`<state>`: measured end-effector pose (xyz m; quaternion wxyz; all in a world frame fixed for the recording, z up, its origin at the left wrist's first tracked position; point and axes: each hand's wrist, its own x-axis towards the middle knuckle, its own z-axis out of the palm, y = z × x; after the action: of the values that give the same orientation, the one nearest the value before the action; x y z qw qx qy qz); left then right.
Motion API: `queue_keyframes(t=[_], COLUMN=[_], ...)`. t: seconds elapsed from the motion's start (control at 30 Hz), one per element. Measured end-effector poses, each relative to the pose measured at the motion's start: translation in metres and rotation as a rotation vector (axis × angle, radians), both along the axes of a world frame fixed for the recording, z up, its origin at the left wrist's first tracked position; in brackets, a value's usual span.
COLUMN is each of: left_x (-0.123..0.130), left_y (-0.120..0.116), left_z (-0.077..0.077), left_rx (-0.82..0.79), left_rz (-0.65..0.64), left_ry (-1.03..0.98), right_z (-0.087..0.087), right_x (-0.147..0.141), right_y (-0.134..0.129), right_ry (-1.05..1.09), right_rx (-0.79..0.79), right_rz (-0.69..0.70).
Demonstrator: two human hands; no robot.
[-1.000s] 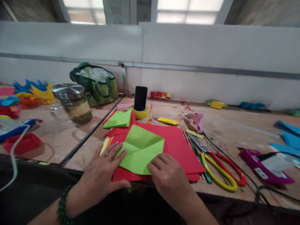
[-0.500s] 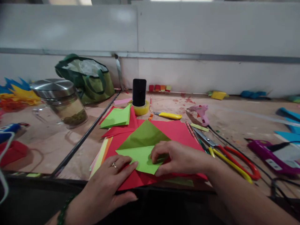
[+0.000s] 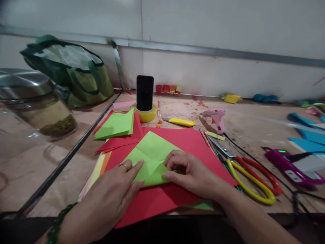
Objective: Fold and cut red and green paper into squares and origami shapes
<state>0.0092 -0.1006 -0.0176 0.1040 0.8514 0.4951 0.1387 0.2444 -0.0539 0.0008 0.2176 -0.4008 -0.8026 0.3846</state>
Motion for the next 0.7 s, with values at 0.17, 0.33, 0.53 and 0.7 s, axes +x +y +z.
queue_keyframes(t=[0.17,0.33,0.53,0.7], left_x=[-0.011,-0.018,-0.017,-0.017], left_y=[-0.010,-0.012,-0.007,-0.006], left_z=[-0.007,-0.012,-0.022,-0.023], left_rx=[0.052,0.080,0.103,0.111], left_rz=[-0.128,-0.212,-0.273,-0.294], left_ry=[-0.115,-0.276,-0.297,-0.296], right_z=[-0.005,-0.006,-0.008,-0.008], right_x=[-0.006,-0.008,-0.009,-0.010], right_y=[-0.003,-0.003,0.000,0.001], right_ry=[-0.068,-0.098,-0.094,-0.093], right_rx=[0.078,0.088,0.101,0.111], right_rz=[-0.050,-0.082,-0.096,-0.116])
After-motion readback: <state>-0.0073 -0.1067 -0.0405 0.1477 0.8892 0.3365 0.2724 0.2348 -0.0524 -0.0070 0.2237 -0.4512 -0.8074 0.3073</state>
